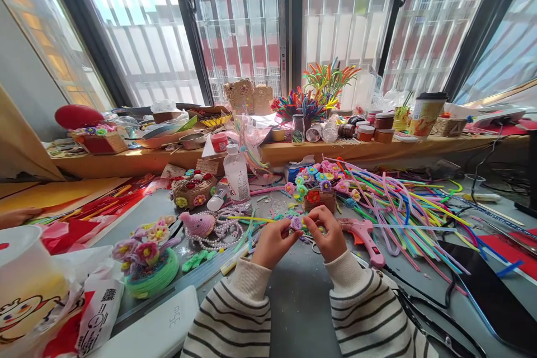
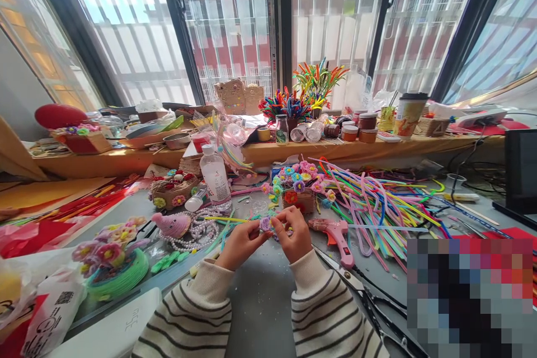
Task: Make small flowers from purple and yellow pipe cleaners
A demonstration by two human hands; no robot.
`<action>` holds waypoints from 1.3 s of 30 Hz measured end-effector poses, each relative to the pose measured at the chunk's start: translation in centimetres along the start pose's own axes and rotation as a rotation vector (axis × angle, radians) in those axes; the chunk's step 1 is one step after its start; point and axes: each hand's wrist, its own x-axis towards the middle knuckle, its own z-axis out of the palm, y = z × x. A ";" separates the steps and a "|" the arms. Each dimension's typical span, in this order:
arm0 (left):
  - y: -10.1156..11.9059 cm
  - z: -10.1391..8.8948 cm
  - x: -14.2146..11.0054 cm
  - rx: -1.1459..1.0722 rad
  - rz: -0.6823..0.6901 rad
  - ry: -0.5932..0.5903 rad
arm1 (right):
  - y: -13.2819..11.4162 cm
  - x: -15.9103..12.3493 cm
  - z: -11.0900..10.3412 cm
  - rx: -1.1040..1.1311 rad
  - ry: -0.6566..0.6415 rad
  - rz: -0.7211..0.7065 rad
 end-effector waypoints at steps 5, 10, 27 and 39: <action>0.1 0.1 0.0 0.085 0.012 -0.018 | 0.0 -0.1 0.3 -0.007 -0.016 -0.004; -0.2 0.2 0.1 0.125 -0.007 -0.016 | 0.1 -0.2 0.3 -0.044 0.004 0.020; -0.7 -0.4 0.0 0.366 -0.206 0.094 | 0.0 0.1 0.0 -0.092 0.019 0.088; -0.3 0.4 0.0 0.283 -0.110 0.031 | -1.4 0.0 0.0 -0.056 0.014 0.077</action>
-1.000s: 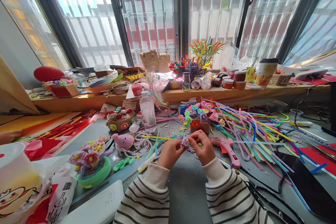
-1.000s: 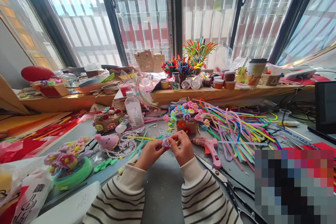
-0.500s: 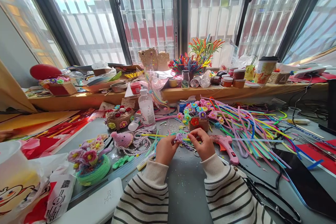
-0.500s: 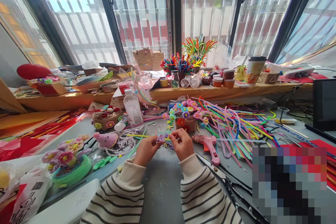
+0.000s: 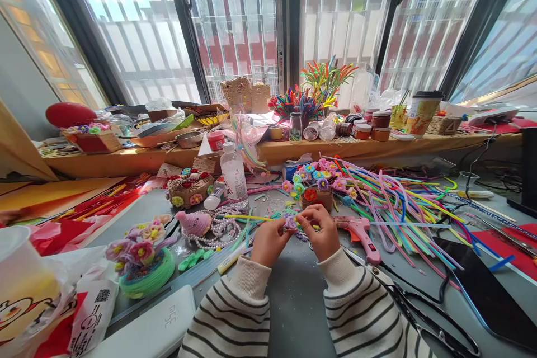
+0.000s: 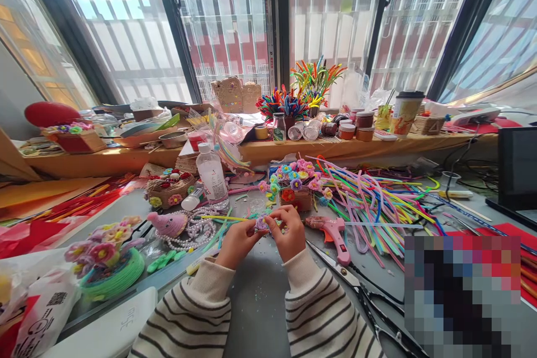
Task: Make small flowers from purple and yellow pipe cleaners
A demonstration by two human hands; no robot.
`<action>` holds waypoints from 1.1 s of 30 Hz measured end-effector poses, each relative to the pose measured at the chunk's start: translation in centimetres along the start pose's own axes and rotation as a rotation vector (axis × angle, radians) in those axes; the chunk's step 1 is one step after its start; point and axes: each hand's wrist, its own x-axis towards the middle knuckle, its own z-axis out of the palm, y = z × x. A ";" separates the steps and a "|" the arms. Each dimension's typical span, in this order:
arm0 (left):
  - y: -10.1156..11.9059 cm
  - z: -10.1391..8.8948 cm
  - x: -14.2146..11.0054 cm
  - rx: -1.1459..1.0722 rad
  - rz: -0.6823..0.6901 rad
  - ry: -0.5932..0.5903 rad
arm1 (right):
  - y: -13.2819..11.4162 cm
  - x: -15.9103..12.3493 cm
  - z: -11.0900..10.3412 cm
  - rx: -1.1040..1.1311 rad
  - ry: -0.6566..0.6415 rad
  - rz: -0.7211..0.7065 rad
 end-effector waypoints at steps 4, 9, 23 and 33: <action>0.2 -0.1 0.0 -0.011 0.002 0.004 | -0.1 -0.2 0.2 -0.013 -0.017 -0.009; 0.4 -0.2 -0.1 -0.005 0.002 -0.005 | 0.1 -0.3 0.3 -0.041 -0.031 -0.010; 0.4 0.0 -0.1 -0.027 0.024 0.001 | 0.2 -0.3 0.4 -0.051 -0.044 0.008; -0.1 -0.1 0.1 -0.002 -0.212 -0.036 | 1.4 -0.5 1.0 -0.223 -0.172 0.077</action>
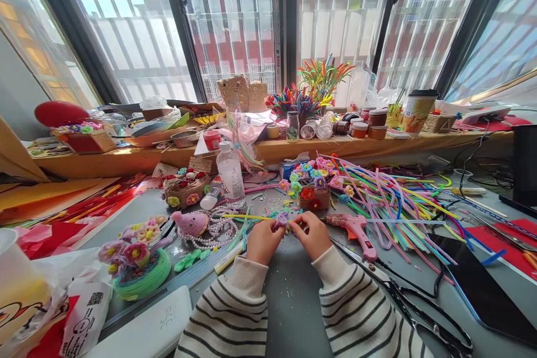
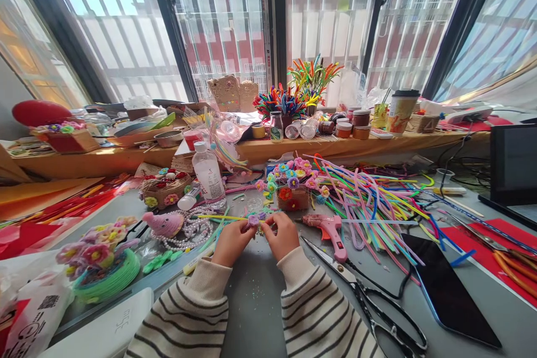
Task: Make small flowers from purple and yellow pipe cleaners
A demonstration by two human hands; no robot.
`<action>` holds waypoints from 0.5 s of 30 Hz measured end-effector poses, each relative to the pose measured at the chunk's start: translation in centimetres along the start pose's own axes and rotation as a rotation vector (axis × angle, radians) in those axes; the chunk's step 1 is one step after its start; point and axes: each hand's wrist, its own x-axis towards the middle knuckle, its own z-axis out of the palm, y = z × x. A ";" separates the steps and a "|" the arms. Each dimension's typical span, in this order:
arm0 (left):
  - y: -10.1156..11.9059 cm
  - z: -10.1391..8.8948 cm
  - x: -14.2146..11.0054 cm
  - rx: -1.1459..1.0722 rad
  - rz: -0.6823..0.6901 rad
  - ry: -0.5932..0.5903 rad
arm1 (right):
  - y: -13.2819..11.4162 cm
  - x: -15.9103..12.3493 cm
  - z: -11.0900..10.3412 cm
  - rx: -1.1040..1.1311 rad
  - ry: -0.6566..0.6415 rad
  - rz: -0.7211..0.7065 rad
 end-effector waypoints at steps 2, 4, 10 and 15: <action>-0.1 -0.1 0.1 0.012 -0.019 -0.004 | 0.4 -0.1 0.4 -0.067 -0.074 -0.006; -0.4 -0.1 0.1 0.038 -0.025 0.005 | 0.8 -0.3 0.7 -0.140 -0.154 0.000; -0.8 -0.1 0.3 0.077 -0.041 -0.007 | 1.3 -0.8 1.2 -0.307 -0.351 0.033; -0.5 -0.3 0.1 0.069 -0.044 -0.005 | 1.1 -1.0 1.3 -0.323 -0.433 -0.049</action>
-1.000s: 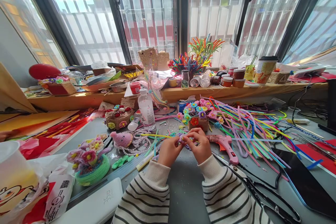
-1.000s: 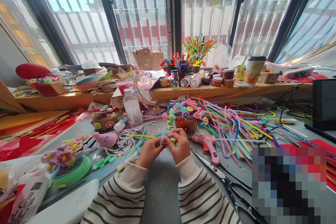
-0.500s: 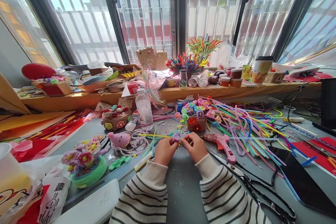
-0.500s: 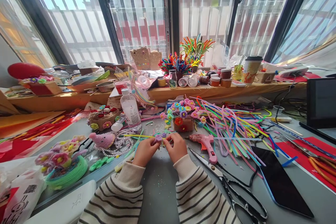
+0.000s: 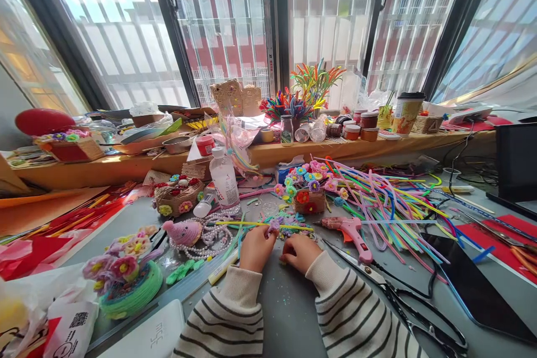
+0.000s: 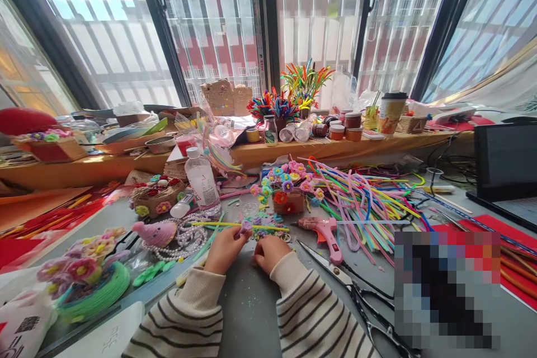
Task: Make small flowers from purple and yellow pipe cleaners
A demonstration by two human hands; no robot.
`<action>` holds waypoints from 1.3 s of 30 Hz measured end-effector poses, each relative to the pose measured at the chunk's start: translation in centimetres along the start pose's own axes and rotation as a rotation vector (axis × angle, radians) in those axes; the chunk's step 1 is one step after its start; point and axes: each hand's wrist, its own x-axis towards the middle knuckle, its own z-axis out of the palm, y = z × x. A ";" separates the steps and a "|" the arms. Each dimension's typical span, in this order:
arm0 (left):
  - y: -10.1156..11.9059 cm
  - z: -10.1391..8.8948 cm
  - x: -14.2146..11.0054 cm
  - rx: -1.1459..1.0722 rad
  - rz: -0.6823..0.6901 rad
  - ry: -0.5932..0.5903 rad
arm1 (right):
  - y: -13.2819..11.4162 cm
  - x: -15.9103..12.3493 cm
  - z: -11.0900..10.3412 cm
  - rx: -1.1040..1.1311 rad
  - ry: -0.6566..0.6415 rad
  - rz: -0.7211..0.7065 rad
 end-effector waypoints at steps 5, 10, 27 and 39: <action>-0.1 0.2 0.1 0.023 0.017 0.015 | 0.0 0.0 0.3 0.019 0.032 -0.002; -0.2 0.3 0.2 0.028 0.045 0.006 | 0.9 -0.2 -0.2 -0.016 0.111 -0.016; 0.1 0.3 0.1 0.053 0.077 0.014 | 9.1 -4.9 -7.3 -0.446 0.511 0.580; 0.1 0.5 0.1 0.062 0.097 0.023 | 7.9 -4.0 -5.1 -0.543 0.154 0.846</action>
